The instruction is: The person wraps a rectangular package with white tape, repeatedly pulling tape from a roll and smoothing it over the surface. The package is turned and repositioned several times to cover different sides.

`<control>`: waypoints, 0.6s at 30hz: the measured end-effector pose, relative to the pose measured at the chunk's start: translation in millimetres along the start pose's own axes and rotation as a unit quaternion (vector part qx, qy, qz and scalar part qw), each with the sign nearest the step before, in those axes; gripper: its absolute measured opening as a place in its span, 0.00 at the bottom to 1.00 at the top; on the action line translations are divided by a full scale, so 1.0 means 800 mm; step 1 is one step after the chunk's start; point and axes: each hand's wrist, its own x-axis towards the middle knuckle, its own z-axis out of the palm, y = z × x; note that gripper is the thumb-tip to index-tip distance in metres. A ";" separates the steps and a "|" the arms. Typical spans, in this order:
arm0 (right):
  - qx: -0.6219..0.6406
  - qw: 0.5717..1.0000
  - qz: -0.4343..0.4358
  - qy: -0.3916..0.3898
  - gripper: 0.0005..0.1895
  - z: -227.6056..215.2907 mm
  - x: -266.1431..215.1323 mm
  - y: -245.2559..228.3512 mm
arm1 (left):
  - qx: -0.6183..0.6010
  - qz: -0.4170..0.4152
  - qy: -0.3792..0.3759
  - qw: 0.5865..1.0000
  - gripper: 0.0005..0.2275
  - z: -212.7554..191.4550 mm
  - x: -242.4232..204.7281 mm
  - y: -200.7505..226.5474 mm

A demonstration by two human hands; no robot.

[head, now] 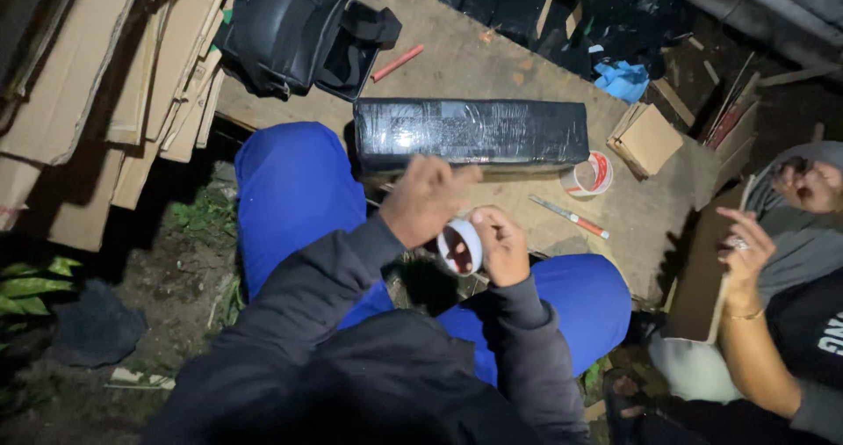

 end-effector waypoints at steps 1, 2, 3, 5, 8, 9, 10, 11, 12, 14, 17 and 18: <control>0.007 1.000 0.007 0.022 0.10 -0.003 0.003 0.003 | 0.013 -0.007 0.021 1.000 0.28 -0.010 0.003 -0.006; 0.016 0.999 0.034 0.033 0.11 -0.010 0.005 0.005 | 0.027 -0.014 0.042 0.999 0.33 -0.018 0.011 -0.015; 0.026 0.997 0.061 0.046 0.12 -0.017 0.005 0.006 | 0.039 -0.018 0.060 0.997 0.38 -0.026 0.019 -0.024; 0.035 0.995 0.072 0.056 0.14 -0.029 0.006 0.009 | 0.182 0.014 0.018 0.983 0.48 -0.028 0.046 -0.043; 0.040 0.996 0.050 0.059 0.15 -0.037 0.012 0.008 | 0.298 0.034 -0.051 0.953 0.58 -0.016 0.088 -0.061; 0.048 0.995 0.063 0.068 0.15 -0.039 0.011 0.008 | 0.320 0.038 -0.076 0.944 0.61 -0.011 0.097 -0.063; 0.056 0.993 0.075 0.076 0.15 -0.042 0.010 0.009 | 0.284 0.001 -0.132 0.950 0.59 -0.007 0.103 -0.065; 0.040 0.992 0.078 0.089 0.15 -0.044 0.003 0.011 | 0.244 -0.038 -0.192 0.950 0.56 -0.002 0.099 -0.065; 0.024 0.991 0.081 0.101 0.15 -0.047 -0.002 0.013 | 0.204 -0.078 -0.250 0.943 0.54 0.000 0.095 -0.066; 0.022 0.989 0.077 0.124 0.15 -0.058 0.021 0.013 | 0.231 -0.079 -0.248 0.938 0.53 -0.010 0.109 -0.079; 0.044 0.985 0.085 0.144 0.14 -0.057 0.008 0.029 | 0.205 -0.129 -0.268 0.932 0.51 -0.016 0.082 -0.077; 0.035 0.987 0.069 0.140 0.14 -0.053 -0.001 0.032 | 0.187 -0.155 -0.272 0.931 0.51 -0.015 0.069 -0.068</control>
